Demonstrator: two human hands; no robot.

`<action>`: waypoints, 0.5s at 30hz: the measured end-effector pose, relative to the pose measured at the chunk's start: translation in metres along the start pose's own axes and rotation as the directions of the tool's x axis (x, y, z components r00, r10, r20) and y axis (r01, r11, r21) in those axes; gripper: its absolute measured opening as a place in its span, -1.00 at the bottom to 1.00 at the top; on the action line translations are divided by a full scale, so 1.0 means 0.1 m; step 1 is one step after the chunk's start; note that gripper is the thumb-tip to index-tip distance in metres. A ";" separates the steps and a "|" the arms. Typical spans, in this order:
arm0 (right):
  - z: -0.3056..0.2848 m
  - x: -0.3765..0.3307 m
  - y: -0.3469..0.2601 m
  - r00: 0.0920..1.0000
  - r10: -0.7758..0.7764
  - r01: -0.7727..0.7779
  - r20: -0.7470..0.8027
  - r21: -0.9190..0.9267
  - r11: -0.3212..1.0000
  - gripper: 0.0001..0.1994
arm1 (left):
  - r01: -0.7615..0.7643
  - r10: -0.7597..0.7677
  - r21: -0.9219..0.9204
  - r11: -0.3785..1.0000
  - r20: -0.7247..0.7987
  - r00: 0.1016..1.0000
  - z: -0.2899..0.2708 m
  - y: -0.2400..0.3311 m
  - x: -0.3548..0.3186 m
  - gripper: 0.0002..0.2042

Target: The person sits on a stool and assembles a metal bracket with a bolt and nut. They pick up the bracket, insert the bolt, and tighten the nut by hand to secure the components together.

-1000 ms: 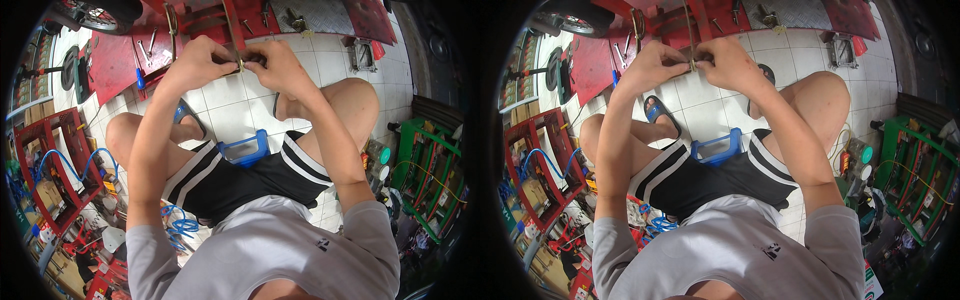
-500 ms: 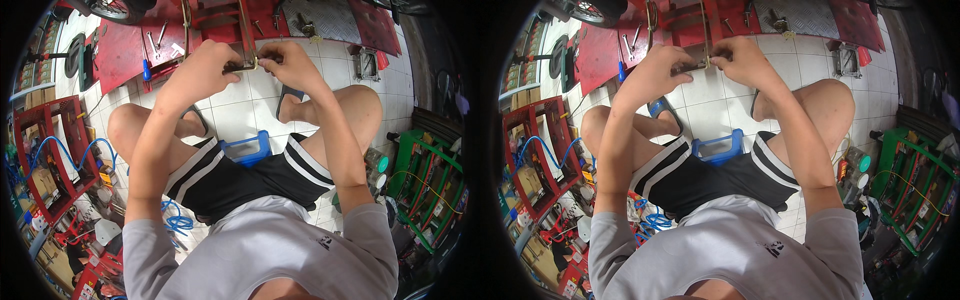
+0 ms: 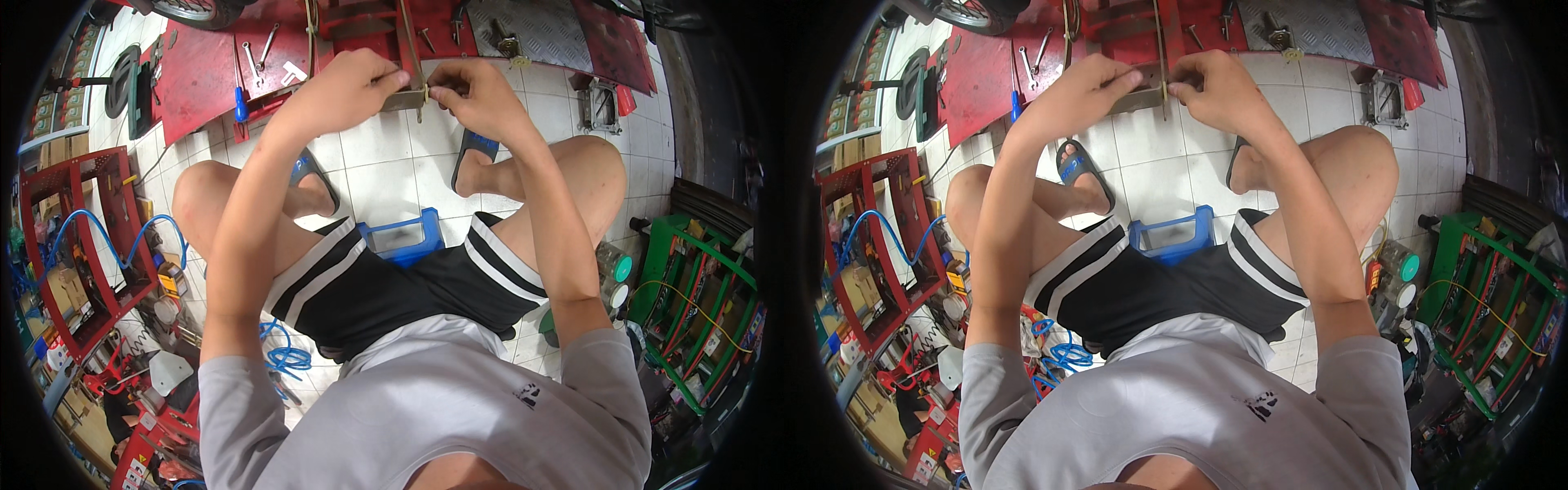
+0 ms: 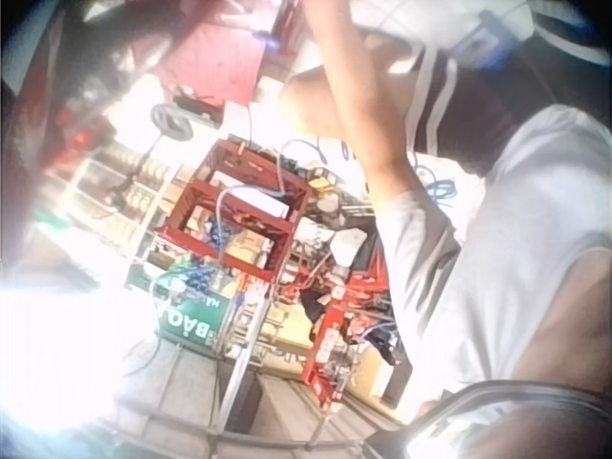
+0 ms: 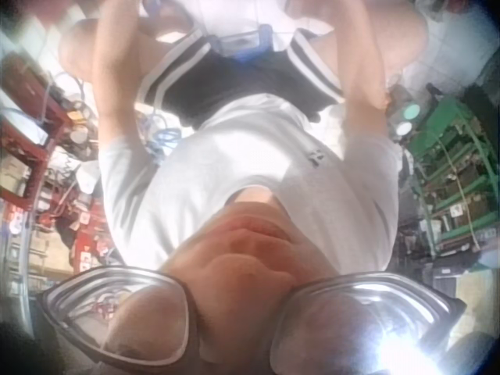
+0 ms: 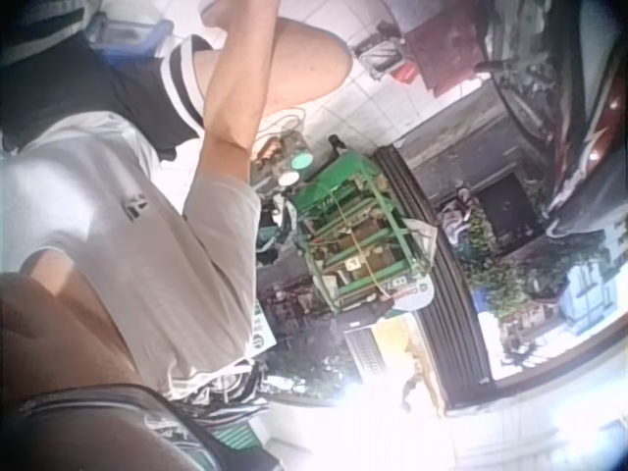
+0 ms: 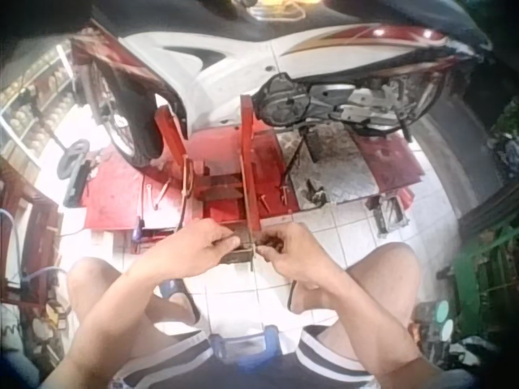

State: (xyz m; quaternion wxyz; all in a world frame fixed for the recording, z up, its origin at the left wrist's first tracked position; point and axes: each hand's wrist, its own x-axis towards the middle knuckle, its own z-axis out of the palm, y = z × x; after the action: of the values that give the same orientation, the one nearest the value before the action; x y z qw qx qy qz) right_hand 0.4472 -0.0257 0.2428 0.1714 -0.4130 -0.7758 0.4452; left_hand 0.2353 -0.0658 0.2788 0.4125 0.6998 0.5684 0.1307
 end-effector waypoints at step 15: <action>0.11 -0.05 0.06 0.990 -0.007 0.009 -0.140 0.019 1.000 -0.87 | 0.144 -0.063 -0.197 0.970 0.366 0.929 -0.14 -0.08 0.49 -0.76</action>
State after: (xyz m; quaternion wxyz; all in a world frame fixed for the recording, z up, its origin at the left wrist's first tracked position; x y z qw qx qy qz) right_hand 0.4462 -0.0337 0.2322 0.2309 -0.4383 -0.7593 0.4219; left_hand 0.2363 -0.0156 0.2677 0.5899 0.6307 0.5025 0.0417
